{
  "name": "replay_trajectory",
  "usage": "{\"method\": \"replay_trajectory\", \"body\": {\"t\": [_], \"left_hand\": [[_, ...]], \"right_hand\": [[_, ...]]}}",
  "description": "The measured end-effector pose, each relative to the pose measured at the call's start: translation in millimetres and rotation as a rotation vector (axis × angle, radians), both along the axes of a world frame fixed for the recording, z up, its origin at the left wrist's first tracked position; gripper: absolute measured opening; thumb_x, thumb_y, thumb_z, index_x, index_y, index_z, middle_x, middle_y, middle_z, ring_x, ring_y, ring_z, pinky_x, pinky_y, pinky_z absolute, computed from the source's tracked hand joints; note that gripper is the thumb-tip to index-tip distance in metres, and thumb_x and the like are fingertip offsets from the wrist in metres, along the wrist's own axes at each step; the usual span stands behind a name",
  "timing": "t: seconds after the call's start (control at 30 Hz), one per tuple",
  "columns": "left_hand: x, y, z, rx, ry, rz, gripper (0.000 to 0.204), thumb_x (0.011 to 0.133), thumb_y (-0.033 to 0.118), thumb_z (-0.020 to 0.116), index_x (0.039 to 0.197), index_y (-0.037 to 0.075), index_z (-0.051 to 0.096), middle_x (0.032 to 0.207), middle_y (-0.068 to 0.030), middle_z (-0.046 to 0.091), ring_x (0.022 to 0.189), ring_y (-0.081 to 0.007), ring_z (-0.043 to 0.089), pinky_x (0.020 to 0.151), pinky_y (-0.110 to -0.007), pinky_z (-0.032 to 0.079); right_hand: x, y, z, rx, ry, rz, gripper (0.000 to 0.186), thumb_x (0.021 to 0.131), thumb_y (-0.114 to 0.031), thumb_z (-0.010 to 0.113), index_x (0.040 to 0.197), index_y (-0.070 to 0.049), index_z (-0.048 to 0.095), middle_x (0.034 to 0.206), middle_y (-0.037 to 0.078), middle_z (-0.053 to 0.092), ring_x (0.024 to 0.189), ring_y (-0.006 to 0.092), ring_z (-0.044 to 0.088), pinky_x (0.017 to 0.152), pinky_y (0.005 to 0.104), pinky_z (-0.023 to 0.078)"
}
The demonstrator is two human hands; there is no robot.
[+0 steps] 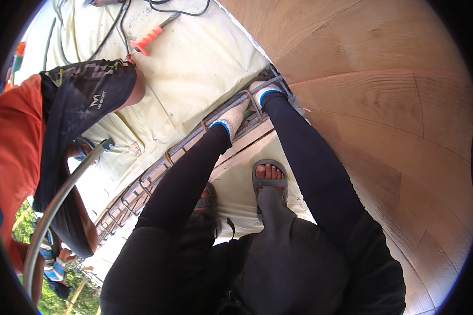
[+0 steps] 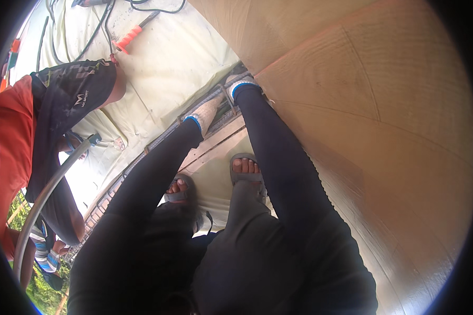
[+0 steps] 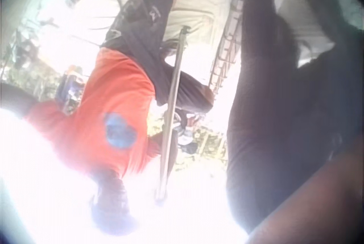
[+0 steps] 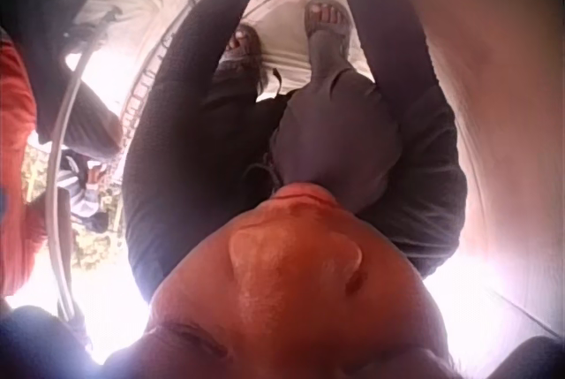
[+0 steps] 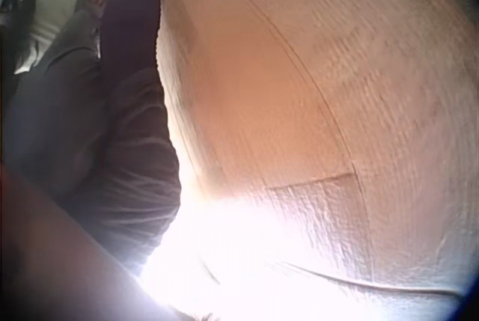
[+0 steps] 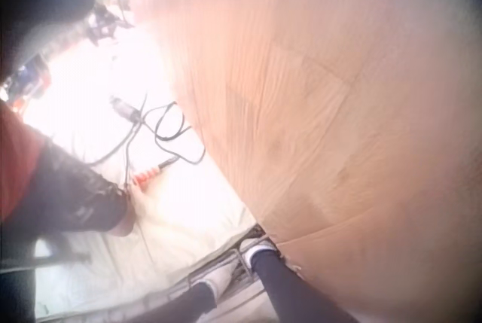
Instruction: The person uses pliers to adjust and secure metal rebar within a floor tile installation grid. They repeatedly grip and reposition the rebar to align it with the grid structure while working on a partially tiled floor.
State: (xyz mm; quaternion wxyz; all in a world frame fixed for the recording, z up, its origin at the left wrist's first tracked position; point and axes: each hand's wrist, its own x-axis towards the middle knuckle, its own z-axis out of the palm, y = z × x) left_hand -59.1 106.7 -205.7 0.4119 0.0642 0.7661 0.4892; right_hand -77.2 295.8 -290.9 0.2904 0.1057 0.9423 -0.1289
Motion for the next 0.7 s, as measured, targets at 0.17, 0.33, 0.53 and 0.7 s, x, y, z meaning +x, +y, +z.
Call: {"method": "replay_trajectory", "body": {"t": [0.17, 0.33, 0.53, 0.7], "left_hand": [[-11, -3, -2, 0.040, -0.349, 0.059, 0.059, 0.111, 0.053, 0.061, 0.153, 0.011, 0.067, 0.150, -0.0084, 0.067, 0.128, -0.0199, 0.061, 0.103, -0.034, 0.052], [-1, -3, 5, 0.122, -0.313, 0.187, 0.058, 0.107, 0.048, 0.067, 0.148, 0.008, 0.069, 0.144, -0.0124, 0.070, 0.122, -0.0203, 0.066, 0.101, -0.039, 0.054], [-8, -3, 6, -0.186, -0.182, -0.146, 0.063, 0.093, 0.044, 0.078, 0.137, -0.001, 0.072, 0.127, -0.0215, 0.078, 0.111, -0.0257, 0.075, 0.097, -0.042, 0.058], [-2, -8, 1, -0.399, -0.034, 0.019, 0.046, 0.082, 0.036, 0.089, 0.101, -0.004, 0.078, 0.087, -0.0178, 0.079, 0.078, -0.0262, 0.075, 0.077, -0.046, 0.061]], "right_hand": [[-5, -1, 19, 0.011, -0.092, 0.024, 0.040, 0.103, -0.033, 0.060, 0.125, -0.007, 0.082, 0.135, 0.021, 0.076, 0.122, 0.0418, 0.075, 0.101, 0.0540, 0.060], [-2, -6, 37, -0.024, -0.099, 0.024, 0.041, 0.103, -0.035, 0.059, 0.124, -0.008, 0.082, 0.136, 0.020, 0.076, 0.122, 0.0419, 0.075, 0.101, 0.0538, 0.060], [14, -6, 56, -0.009, -0.123, 0.078, 0.038, 0.100, -0.034, 0.065, 0.124, -0.010, 0.082, 0.136, 0.019, 0.076, 0.120, 0.0406, 0.075, 0.101, 0.0536, 0.060], [9, -14, 72, -0.056, -0.078, 0.214, 0.036, 0.098, -0.031, 0.062, 0.118, -0.008, 0.081, 0.131, 0.025, 0.076, 0.116, 0.0437, 0.075, 0.100, 0.0537, 0.060]]}}
